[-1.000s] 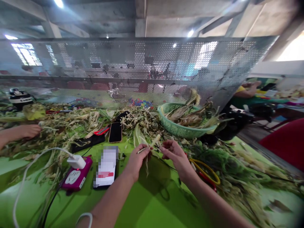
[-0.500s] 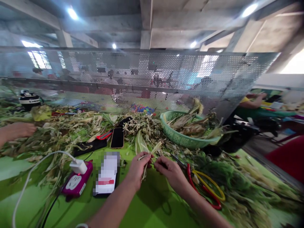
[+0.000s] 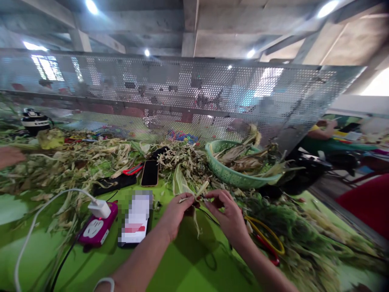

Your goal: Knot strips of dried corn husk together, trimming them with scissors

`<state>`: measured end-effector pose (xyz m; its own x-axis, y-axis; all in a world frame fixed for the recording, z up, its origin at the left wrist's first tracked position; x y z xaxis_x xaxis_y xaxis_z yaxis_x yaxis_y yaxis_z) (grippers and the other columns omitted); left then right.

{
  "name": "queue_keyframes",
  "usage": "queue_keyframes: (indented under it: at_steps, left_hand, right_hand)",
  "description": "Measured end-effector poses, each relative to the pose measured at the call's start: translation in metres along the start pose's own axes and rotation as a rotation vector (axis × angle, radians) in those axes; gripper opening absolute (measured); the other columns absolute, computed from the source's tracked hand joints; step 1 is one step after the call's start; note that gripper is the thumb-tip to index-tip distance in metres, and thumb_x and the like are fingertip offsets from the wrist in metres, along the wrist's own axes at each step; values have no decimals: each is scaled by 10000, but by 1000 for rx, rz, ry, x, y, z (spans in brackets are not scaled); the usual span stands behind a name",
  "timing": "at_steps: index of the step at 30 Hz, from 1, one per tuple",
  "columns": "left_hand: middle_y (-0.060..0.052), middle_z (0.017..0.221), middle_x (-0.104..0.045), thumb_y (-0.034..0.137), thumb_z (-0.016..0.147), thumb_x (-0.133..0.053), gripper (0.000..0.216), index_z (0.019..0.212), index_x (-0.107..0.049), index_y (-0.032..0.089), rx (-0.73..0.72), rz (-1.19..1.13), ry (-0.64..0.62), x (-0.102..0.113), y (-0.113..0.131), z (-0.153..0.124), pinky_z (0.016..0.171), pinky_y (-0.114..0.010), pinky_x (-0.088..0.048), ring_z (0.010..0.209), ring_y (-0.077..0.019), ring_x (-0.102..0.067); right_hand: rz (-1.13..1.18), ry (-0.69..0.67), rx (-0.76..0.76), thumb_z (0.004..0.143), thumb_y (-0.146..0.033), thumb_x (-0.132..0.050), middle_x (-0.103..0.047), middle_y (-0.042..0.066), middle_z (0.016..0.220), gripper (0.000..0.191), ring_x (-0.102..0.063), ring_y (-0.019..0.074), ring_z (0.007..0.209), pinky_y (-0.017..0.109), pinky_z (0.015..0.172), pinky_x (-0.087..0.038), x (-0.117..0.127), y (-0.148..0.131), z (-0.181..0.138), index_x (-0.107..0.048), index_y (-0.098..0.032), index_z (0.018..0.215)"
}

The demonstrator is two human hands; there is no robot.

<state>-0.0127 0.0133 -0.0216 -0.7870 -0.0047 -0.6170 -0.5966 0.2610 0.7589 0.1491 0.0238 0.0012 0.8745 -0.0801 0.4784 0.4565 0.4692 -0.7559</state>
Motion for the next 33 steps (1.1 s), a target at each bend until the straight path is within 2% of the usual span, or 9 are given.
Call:
queue_keyframes:
  at_steps: [3, 6, 20, 25, 30, 33]
  left_hand:
    - [13, 696, -616, 383, 636, -775, 347, 831, -605, 151, -36, 57, 15, 1, -1, 0, 573, -210, -414, 577, -87, -545]
    - [8, 731, -617, 380, 644, -768, 342, 839, -599, 155, -38, 87, 20, 0, 0, -1, 608, -225, -429, 614, -96, -561]
    - [-15, 741, -611, 365, 640, -770, 336, 824, -573, 164, 3, 55, 37, -3, 2, -4, 517, -215, -422, 660, -133, -588]
    - [-20, 739, -611, 367, 646, -768, 335, 839, -589, 159, -21, 60, 71, -1, 2, -4, 561, -242, -457, 665, -136, -587]
    - [-35, 769, -627, 378, 667, -749, 317, 842, -601, 159, -34, 102, 70, -1, 1, -3, 589, -254, -458, 710, -150, -589]
    - [-25, 747, -615, 366, 655, -753, 299, 804, -600, 157, -39, 116, 70, -3, 2, -4, 592, -251, -452, 697, -140, -569]
  right_hand:
    - [-56, -2, 116, 841, -275, -605, -566, 71, 979, 73, -565, 210, 889, 321, 780, -468, 0, -5, -2, -634, -218, 877]
    - [-103, -30, 159, 833, -249, -619, -551, 70, 996, 64, -560, 218, 942, 342, 823, -471, -4, -7, -3, -652, -225, 881]
    - [-153, -18, 207, 825, -184, -608, -574, 62, 925, 29, -570, 207, 891, 339, 794, -475, -9, -8, -2, -632, -197, 816]
    - [-148, -57, 217, 841, -169, -588, -566, 65, 954, 38, -562, 209, 929, 338, 816, -467, -10, -10, -3, -603, -195, 818]
    - [-115, -40, 201, 845, -189, -585, -572, 65, 972, 86, -569, 207, 908, 323, 771, -489, -8, -7, -4, -609, -213, 924]
    - [-118, -32, 212, 849, -210, -583, -574, 66, 961, 63, -575, 210, 906, 331, 778, -493, -8, -8, -3, -629, -218, 891]
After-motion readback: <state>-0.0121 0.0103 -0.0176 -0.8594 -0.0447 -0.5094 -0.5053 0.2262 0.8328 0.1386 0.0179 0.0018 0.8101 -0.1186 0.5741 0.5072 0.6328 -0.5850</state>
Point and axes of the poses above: each hand's wrist, its own z-axis towards the middle knuckle, its own x-axis out of the back of the hand, y = z × x, the point moved 1 cm from there along z, towards the middle knuckle
